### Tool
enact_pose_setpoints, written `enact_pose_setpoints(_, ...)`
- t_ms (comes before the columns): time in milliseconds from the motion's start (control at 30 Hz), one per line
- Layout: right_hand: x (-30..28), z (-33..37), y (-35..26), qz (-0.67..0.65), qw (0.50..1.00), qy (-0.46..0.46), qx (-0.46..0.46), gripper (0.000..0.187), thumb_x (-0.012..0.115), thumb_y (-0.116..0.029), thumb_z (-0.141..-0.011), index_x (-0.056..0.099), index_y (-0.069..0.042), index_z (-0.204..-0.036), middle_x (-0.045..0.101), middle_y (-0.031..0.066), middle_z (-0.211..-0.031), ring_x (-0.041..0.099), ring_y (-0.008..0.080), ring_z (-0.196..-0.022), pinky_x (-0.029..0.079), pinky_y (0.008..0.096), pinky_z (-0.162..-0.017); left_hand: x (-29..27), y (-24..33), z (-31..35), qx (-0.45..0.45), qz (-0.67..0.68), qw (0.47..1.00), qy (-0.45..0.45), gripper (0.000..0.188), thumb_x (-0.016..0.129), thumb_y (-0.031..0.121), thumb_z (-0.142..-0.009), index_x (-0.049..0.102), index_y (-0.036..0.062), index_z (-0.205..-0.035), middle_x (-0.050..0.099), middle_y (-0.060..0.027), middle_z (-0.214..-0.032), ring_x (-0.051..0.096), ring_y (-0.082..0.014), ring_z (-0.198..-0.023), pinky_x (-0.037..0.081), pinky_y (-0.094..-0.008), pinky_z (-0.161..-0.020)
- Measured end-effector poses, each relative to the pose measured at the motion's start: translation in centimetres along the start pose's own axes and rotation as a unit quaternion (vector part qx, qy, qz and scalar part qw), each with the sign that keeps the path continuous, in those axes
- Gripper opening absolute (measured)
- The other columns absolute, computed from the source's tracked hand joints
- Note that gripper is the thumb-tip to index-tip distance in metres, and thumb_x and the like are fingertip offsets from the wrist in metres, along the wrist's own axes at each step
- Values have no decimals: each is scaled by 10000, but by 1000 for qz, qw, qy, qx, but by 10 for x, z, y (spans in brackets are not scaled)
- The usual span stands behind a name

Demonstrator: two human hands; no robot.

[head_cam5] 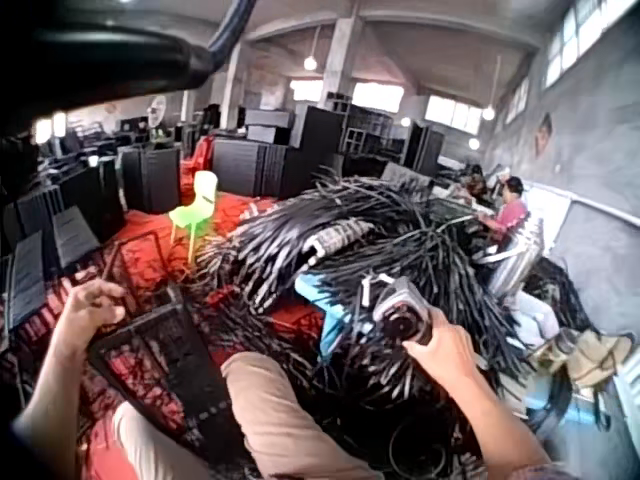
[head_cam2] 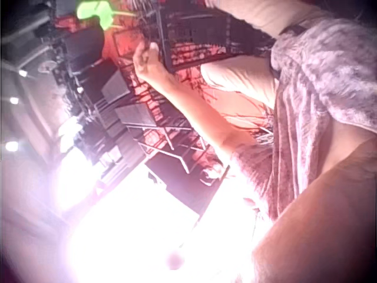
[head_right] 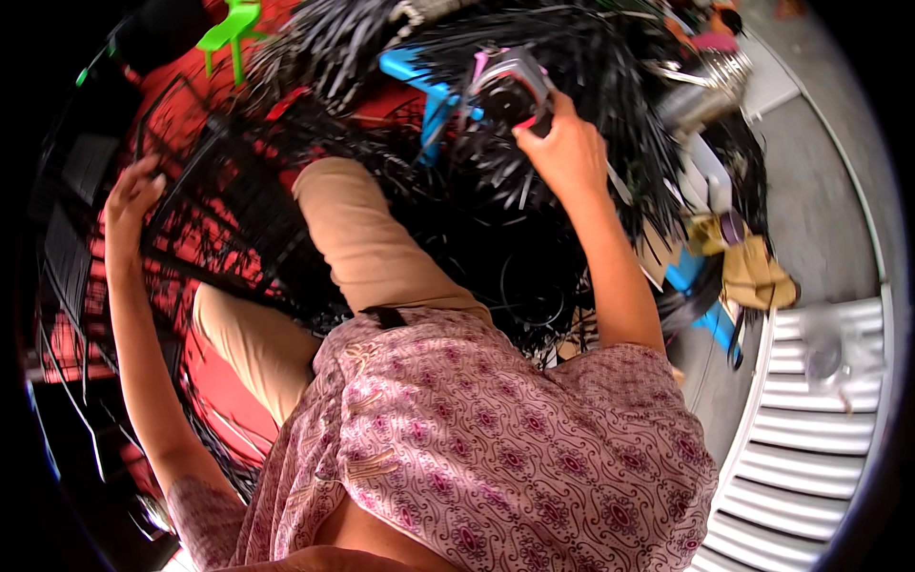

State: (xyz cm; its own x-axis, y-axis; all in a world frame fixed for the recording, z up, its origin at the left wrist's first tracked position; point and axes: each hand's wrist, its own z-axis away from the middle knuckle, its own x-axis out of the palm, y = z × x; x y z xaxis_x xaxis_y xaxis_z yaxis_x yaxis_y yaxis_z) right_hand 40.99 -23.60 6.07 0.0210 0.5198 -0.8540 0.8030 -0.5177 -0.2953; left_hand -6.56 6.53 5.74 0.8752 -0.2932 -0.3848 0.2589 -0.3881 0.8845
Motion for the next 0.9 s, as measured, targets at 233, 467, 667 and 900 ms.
enact_pose_setpoints(233,-16,-20,183,209,965,-2,161,530,780,-310,-792,627,20,-1178,722,292,-1028,696,457,-998,546,525,-885,8,-19,-13,-47,118,991,-31,358,722,-4,-916,662,-25,-1268,491,97,-730,460,3,-667,362,-155,-626)
enact_pose_setpoints(467,16,-33,277,217,949,-6,227,634,870,-451,-737,642,23,-1092,736,260,-1013,710,416,-997,549,483,-866,-3,-24,-10,-57,121,990,-39,371,691,-6,-950,625,-30,-1315,601,69,-840,556,-9,-725,441,-155,-691)
enact_pose_setpoints(667,15,-21,283,164,965,49,197,793,868,-505,-692,616,37,-1213,700,289,-1155,679,408,-1109,535,473,-933,-20,-30,1,-38,114,992,-29,394,717,11,-941,631,-16,-1325,588,94,-820,530,8,-758,411,-143,-730)
enact_pose_setpoints(900,6,-52,206,242,958,125,88,476,770,-311,-836,666,-16,-1194,676,216,-1242,660,386,-1110,538,459,-911,-13,-17,17,-39,104,994,7,414,734,40,-933,629,-8,-1331,559,101,-848,489,0,-765,367,-154,-735)
